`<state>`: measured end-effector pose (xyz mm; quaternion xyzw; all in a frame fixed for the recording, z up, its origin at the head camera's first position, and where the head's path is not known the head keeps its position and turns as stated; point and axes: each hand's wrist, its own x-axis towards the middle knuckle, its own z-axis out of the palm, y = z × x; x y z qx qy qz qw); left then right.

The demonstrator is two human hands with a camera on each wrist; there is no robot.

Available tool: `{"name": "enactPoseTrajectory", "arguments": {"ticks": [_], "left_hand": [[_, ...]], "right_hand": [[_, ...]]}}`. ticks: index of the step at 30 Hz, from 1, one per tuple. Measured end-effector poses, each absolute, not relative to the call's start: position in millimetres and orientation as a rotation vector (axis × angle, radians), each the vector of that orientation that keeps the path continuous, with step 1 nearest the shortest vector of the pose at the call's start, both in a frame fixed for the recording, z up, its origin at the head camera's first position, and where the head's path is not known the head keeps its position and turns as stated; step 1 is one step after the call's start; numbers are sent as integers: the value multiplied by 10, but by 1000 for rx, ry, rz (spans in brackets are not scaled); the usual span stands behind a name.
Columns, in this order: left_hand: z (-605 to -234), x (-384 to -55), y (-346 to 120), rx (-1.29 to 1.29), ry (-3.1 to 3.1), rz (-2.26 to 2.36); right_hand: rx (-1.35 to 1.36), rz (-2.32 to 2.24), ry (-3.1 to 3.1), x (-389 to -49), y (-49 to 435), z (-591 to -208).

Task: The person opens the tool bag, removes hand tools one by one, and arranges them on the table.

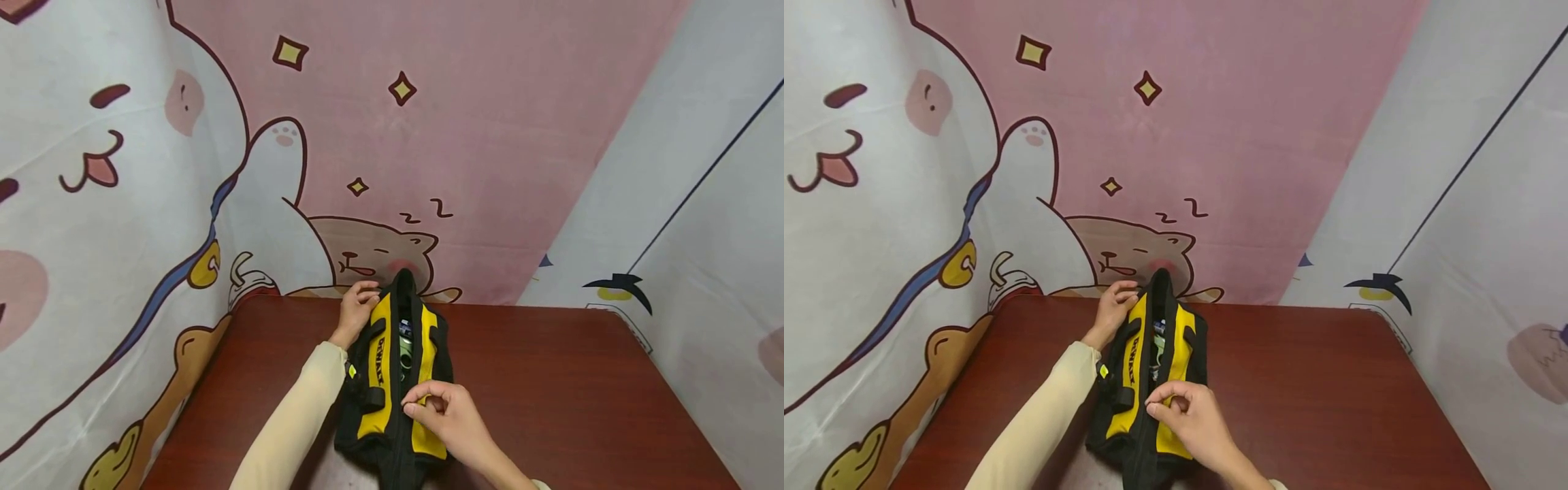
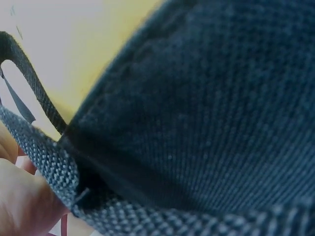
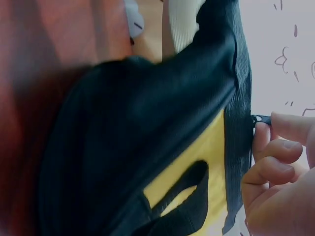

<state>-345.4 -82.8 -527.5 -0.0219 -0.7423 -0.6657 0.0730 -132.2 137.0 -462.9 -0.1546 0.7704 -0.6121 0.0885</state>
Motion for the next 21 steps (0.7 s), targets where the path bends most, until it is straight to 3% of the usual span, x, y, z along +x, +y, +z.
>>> {"name": "enactPoseTrajectory", "arguments": {"ticks": [21], "left_hand": [[-5255,-3457,-827,-56,-2219,-2006]], "right_hand": [[-711,-2012,2058,-656,1370,-4762]]}}
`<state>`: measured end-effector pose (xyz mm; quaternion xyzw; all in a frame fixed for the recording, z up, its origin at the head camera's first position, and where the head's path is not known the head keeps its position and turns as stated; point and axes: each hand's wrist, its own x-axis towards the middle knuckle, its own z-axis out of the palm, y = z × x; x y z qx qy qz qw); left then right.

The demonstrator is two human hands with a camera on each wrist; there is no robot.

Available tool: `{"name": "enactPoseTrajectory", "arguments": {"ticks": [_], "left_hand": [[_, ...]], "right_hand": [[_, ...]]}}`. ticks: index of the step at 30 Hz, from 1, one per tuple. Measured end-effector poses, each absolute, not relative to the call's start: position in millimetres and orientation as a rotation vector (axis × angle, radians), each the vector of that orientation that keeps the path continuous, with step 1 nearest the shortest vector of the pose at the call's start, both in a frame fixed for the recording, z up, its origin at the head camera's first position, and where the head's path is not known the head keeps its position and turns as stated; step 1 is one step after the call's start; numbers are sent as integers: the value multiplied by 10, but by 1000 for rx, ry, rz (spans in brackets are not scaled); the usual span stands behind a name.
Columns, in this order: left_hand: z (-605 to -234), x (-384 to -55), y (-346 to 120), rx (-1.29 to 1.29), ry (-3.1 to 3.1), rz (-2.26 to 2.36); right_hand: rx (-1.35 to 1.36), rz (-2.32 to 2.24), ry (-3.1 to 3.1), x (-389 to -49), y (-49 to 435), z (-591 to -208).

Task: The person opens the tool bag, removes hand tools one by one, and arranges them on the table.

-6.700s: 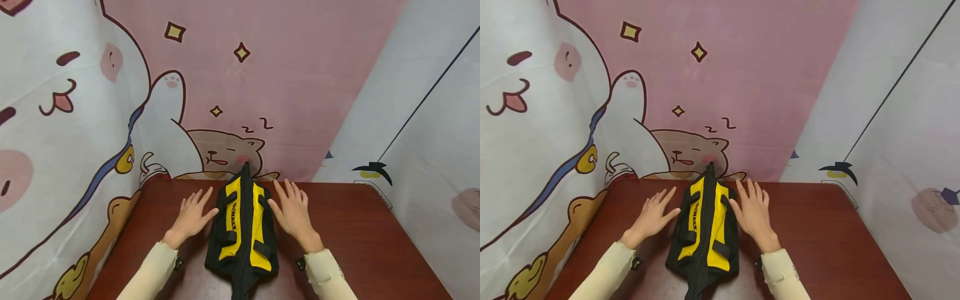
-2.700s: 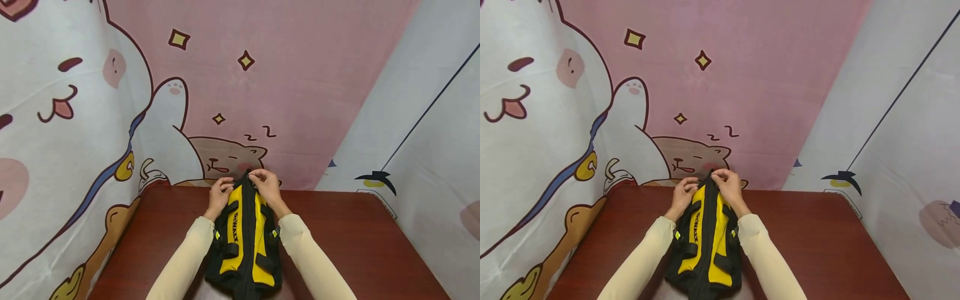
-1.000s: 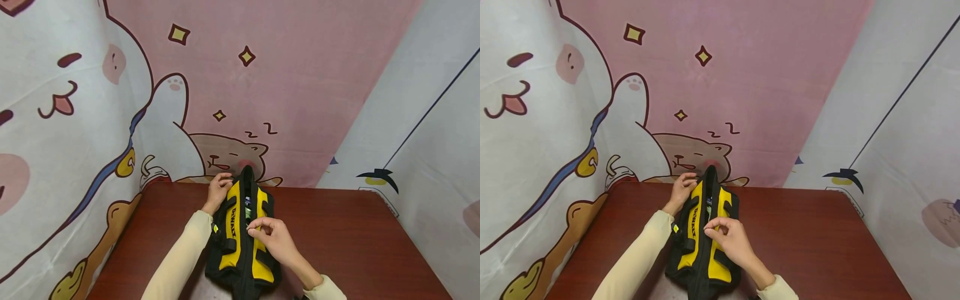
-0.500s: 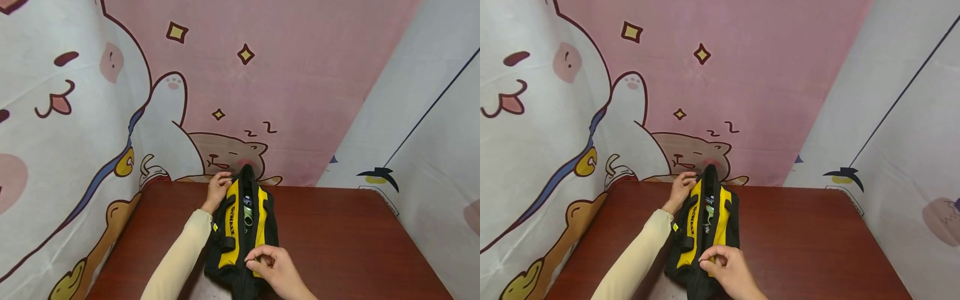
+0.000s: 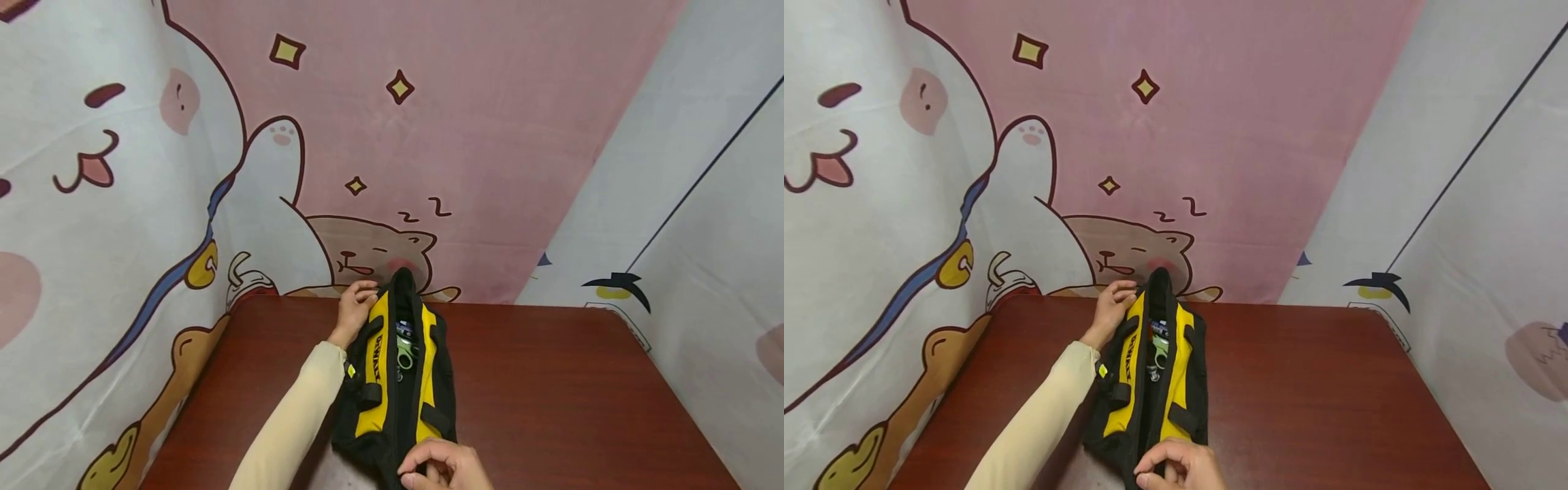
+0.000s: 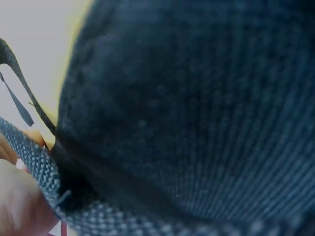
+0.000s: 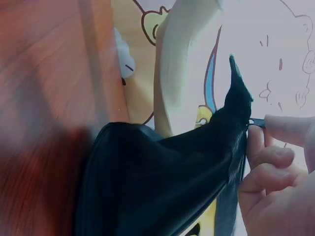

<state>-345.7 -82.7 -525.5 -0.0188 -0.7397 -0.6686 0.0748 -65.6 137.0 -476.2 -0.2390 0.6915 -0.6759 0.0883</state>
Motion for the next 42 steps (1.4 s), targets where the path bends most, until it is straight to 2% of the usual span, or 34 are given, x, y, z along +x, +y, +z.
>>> {"name": "enactPoseTrajectory", "arguments": {"ticks": [16,23,30,36,42], "left_hand": [[-5245,-3453,-861,-85,-2191,-2006],[-5213,-3404,-901,-121,-2226,-1967],[-5100,-3321,-946,-247,-2308,-1831],[-4923,-3017,-983,-321,-2352,-1703],[-4829,-2647,-954,-365,-2411,-1619]], "right_hand": [[-891,-2018,1908,-613,1485,-4840],[-589,-2109,1775,-680,1507,-4835],[-217,-2114,2102,-896,1480,-4750],[16,-2133,2261,-1158,1389,-4729],[43,-2138,2329,-1353,1333,-4718]]}}
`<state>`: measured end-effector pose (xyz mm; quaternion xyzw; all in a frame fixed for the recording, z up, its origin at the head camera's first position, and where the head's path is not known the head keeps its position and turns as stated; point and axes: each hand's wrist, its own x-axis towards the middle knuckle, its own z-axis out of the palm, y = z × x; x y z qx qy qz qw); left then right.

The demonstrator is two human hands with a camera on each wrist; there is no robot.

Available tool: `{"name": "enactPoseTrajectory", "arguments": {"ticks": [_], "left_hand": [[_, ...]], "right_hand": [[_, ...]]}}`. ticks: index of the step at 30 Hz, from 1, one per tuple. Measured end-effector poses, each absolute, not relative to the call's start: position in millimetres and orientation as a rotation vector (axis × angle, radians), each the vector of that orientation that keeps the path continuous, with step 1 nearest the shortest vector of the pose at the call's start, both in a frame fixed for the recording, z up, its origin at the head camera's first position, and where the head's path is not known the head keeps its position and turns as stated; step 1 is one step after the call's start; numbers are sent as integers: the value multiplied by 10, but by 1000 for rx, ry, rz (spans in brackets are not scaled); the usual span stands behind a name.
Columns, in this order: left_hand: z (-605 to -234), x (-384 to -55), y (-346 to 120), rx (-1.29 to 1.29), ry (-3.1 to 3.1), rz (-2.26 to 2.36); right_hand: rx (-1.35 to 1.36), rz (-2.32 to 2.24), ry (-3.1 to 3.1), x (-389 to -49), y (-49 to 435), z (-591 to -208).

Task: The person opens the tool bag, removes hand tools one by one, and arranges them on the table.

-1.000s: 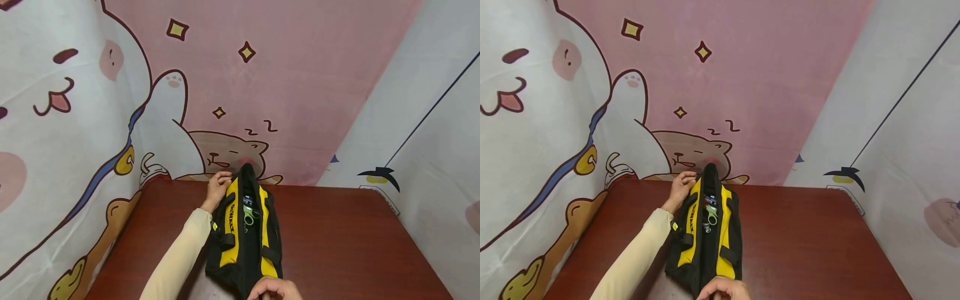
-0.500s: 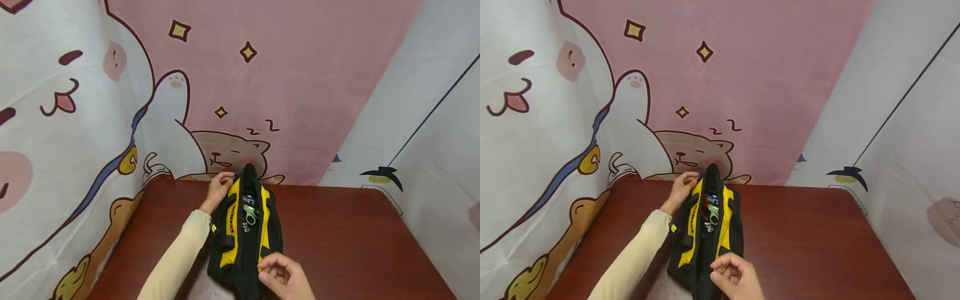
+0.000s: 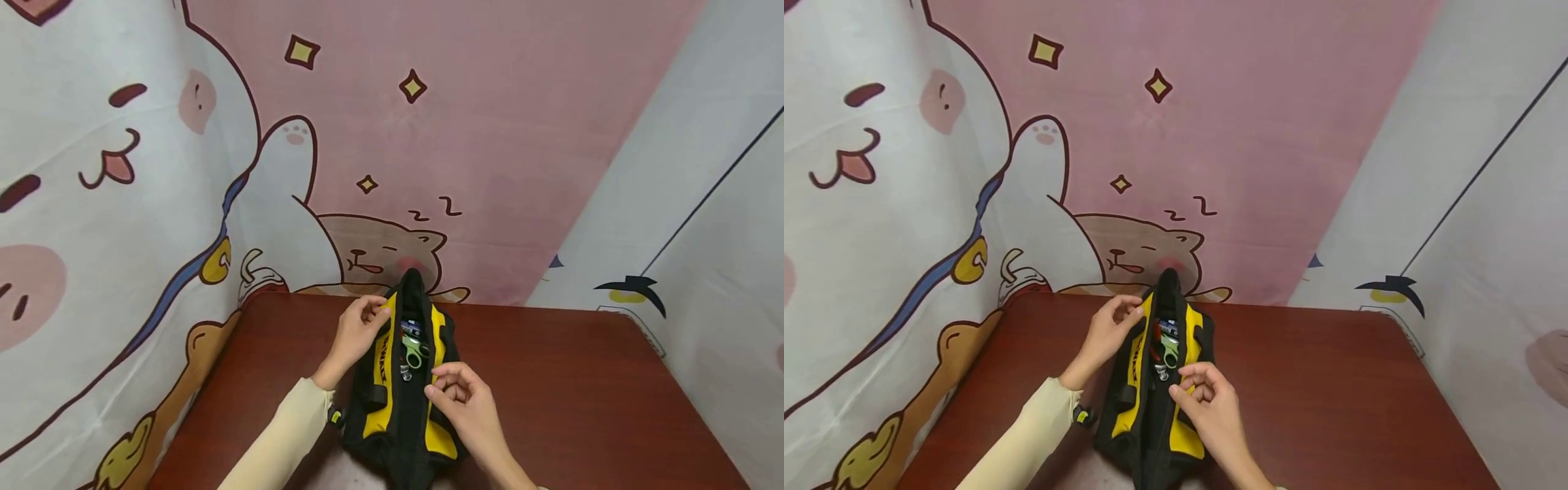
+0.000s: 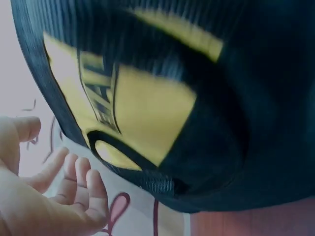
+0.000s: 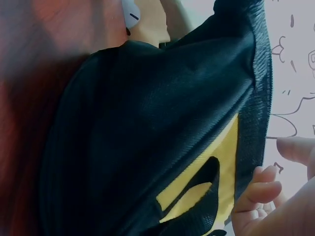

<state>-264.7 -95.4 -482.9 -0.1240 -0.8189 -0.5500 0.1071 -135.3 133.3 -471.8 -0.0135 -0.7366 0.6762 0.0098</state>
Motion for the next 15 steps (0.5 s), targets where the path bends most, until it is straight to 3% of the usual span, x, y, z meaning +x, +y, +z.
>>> {"name": "enactPoseTrajectory", "arguments": {"ticks": [7,15], "left_hand": [[-4773,-2280,-883,-471,-2542,-1603],[-4726,-2115,-875,-511,-2594,-1549]], "right_hand": [[-46,2038,-2313,-1442,1281,-4754],[-41,2025,-2316,-1478,1273,-4766]]}}
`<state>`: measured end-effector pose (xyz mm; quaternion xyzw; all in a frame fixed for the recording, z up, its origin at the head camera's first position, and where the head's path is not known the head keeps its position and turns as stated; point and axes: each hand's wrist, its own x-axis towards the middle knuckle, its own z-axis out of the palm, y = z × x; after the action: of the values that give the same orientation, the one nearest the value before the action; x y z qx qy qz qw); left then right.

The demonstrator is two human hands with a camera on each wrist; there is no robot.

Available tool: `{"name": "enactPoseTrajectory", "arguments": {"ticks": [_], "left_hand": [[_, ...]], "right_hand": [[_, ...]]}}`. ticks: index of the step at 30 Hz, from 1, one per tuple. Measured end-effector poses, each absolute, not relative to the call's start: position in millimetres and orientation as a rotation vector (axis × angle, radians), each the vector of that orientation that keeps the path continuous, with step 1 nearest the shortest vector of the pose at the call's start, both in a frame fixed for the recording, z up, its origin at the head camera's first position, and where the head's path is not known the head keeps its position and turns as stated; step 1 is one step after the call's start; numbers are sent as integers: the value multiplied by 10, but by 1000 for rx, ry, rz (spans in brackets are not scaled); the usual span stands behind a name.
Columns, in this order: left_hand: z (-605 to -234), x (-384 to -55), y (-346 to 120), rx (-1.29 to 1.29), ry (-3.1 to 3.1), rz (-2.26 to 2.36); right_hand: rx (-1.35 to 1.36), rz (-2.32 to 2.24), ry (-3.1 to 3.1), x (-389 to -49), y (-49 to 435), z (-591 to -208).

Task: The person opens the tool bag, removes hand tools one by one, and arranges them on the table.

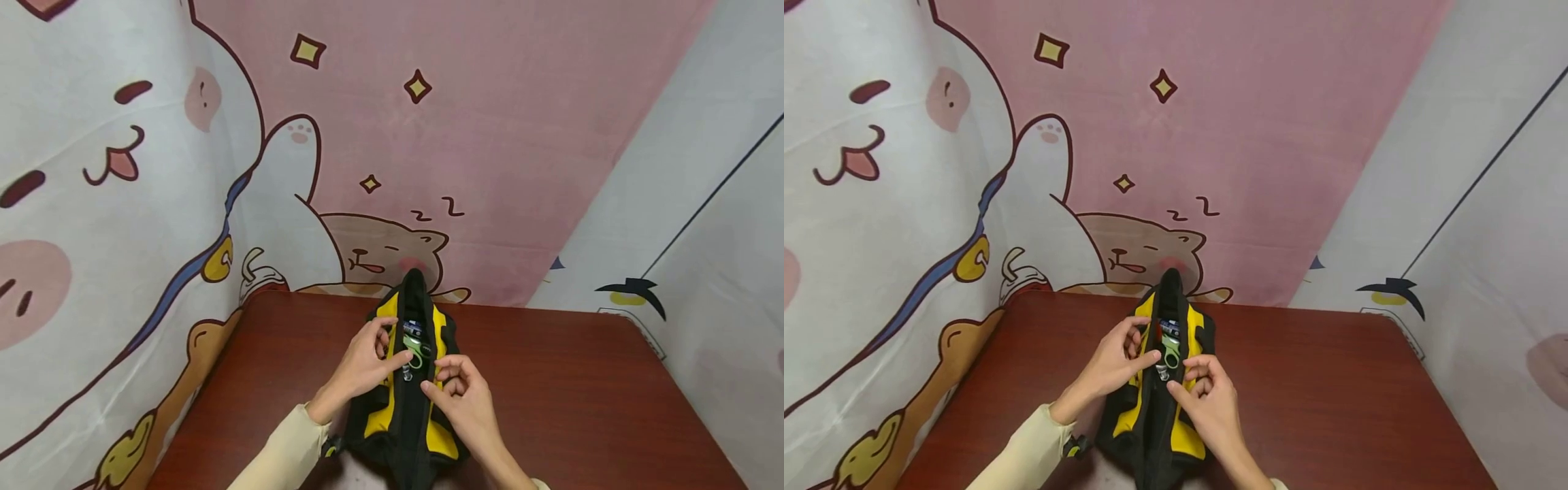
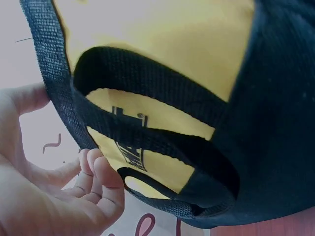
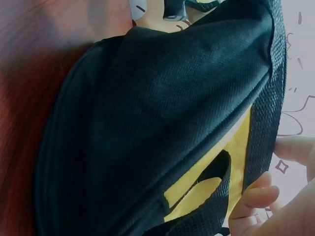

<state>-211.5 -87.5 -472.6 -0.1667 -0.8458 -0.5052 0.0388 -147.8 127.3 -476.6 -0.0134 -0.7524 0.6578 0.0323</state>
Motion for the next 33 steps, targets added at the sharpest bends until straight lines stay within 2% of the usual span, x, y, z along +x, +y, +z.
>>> {"name": "enactPoseTrajectory", "arguments": {"ticks": [20,33], "left_hand": [[-4597,-2074,-996,-393,-2563,-1407],[-4664,-2056,-1200,-286,-2439,-1333]], "right_hand": [[-61,2121,-2245,-1541,1365,-4813],[-116,2089,-2193,-1604,1544,-4810]]}}
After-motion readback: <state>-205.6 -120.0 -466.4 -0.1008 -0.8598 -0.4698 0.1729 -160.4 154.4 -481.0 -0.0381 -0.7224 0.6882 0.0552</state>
